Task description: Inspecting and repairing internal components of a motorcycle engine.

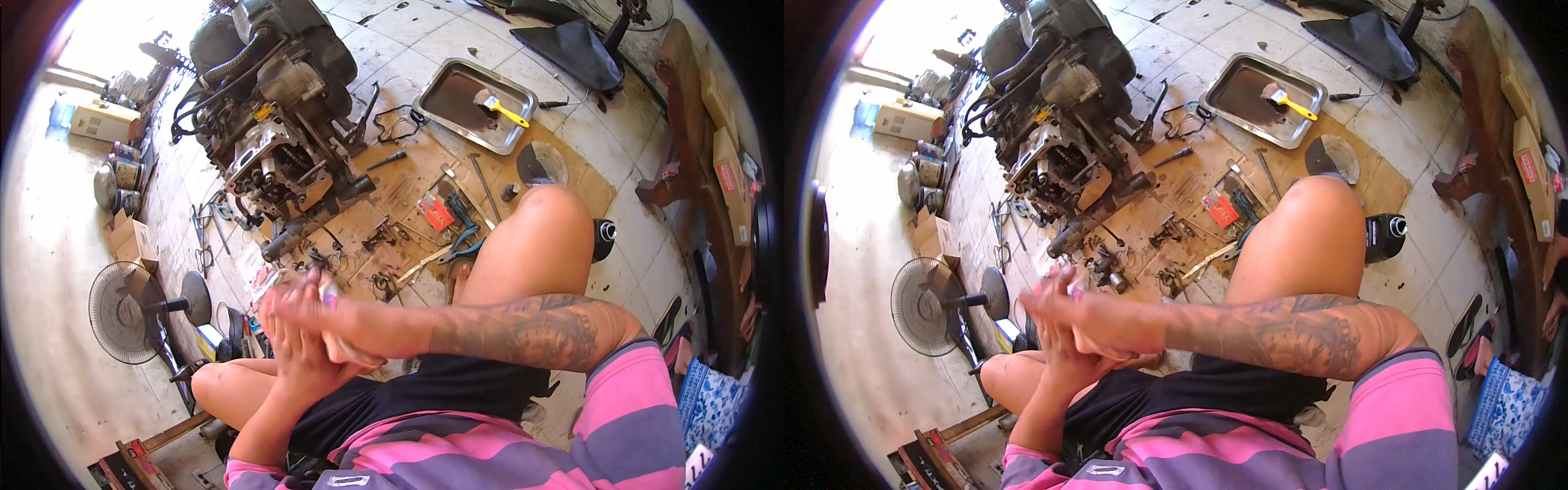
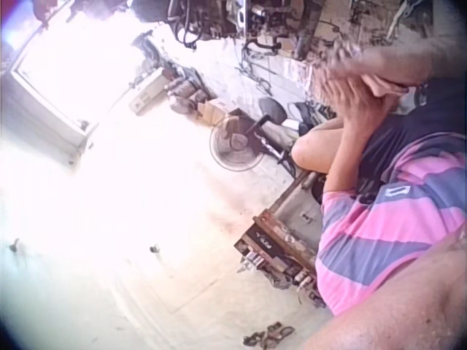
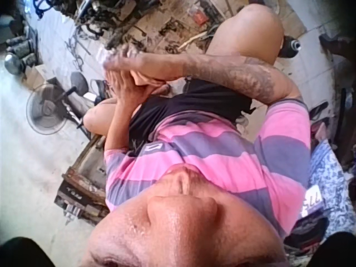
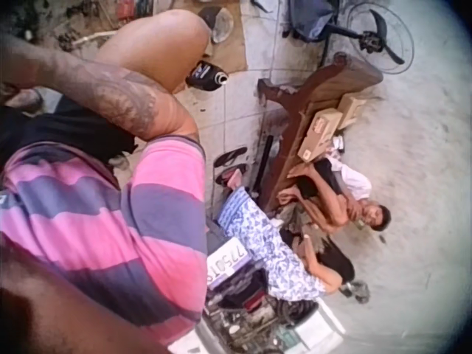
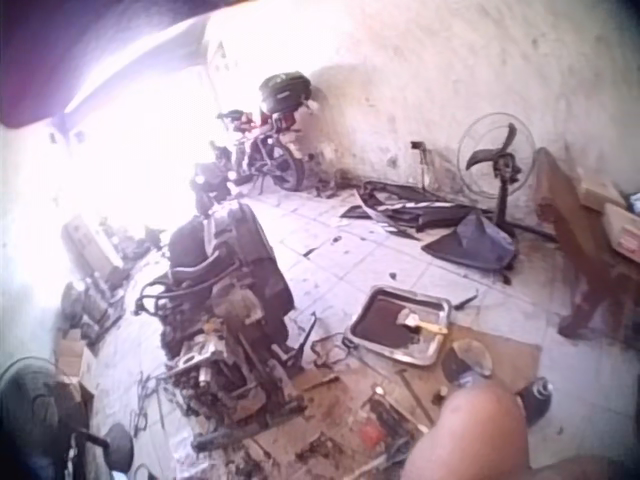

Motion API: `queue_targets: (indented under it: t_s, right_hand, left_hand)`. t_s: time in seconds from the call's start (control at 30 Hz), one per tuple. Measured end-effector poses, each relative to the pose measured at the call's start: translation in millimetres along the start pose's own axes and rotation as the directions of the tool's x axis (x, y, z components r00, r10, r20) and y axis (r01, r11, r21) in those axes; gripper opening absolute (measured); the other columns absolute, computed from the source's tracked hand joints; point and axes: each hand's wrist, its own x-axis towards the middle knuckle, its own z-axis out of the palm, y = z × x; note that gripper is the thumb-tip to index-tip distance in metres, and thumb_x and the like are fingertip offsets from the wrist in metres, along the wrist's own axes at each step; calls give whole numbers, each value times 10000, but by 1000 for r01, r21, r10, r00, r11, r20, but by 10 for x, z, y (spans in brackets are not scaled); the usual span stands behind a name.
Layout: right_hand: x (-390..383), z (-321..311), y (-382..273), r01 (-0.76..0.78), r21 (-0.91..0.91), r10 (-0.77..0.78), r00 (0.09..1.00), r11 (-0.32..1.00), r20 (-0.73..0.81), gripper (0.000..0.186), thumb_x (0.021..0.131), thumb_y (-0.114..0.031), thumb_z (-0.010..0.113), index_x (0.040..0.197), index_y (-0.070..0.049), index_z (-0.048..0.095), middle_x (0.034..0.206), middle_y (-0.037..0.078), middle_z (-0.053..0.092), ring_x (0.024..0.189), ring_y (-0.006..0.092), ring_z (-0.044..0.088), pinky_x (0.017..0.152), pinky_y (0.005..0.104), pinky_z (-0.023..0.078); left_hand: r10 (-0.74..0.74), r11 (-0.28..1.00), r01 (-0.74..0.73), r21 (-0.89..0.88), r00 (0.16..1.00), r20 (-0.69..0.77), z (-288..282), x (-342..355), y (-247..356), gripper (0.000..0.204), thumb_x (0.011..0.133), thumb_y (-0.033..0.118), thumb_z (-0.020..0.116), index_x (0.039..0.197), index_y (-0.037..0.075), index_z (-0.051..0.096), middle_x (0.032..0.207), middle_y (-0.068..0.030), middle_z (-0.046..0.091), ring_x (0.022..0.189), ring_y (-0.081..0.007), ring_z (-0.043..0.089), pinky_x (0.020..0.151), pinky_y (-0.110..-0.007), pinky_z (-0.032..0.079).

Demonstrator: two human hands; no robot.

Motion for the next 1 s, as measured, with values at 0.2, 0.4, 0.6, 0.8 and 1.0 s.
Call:
queue_targets:
  t_s: [0.2,0.4,0.6,0.8,1.0]
  right_hand:
    - [-58,255,128,-140,-454,47,977,880,-209,638,1008,-595,506,694,-40,532,596,19,491,574,139,491,518,290,371]
    - [-40,309,182,-124,-634,27,987,763,-160,655,975,-612,560,700,-21,504,618,39,446,610,169,443,567,346,381]
    - [-18,135,343,-240,-797,296,952,554,-82,557,947,-546,619,1097,-10,644,964,190,692,951,310,683,831,393,535]
    - [-46,354,84,-164,-970,127,974,-177,-188,405,912,-472,680,1040,-88,658,832,154,687,799,359,686,706,456,545]
    - [50,166,220,-306,-927,-630,770,-218,-106,607,855,-410,737,1275,10,612,1016,149,702,915,327,688,803,444,545]
  left_hand:
    - [18,946,-35,-323,998,-56,238,80,-163,565,630,333,807,1084,48,627,816,-99,585,673,-309,609,593,-396,482]
    - [93,931,-88,-355,996,-4,221,-16,-266,452,675,295,741,1039,54,625,792,-81,573,673,-297,609,591,-395,474]
    - [160,749,58,-660,951,265,220,-73,-317,490,789,371,780,1085,42,570,831,-157,656,714,-399,657,606,-473,515]
    - [62,290,156,-944,982,181,411,24,-541,487,1044,510,468,1162,50,575,923,-62,602,846,-196,591,794,-343,491]
    - [-186,-916,40,-398,838,513,601,24,-513,684,997,643,452,1355,66,533,1251,-119,629,1135,-247,633,1010,-417,507]
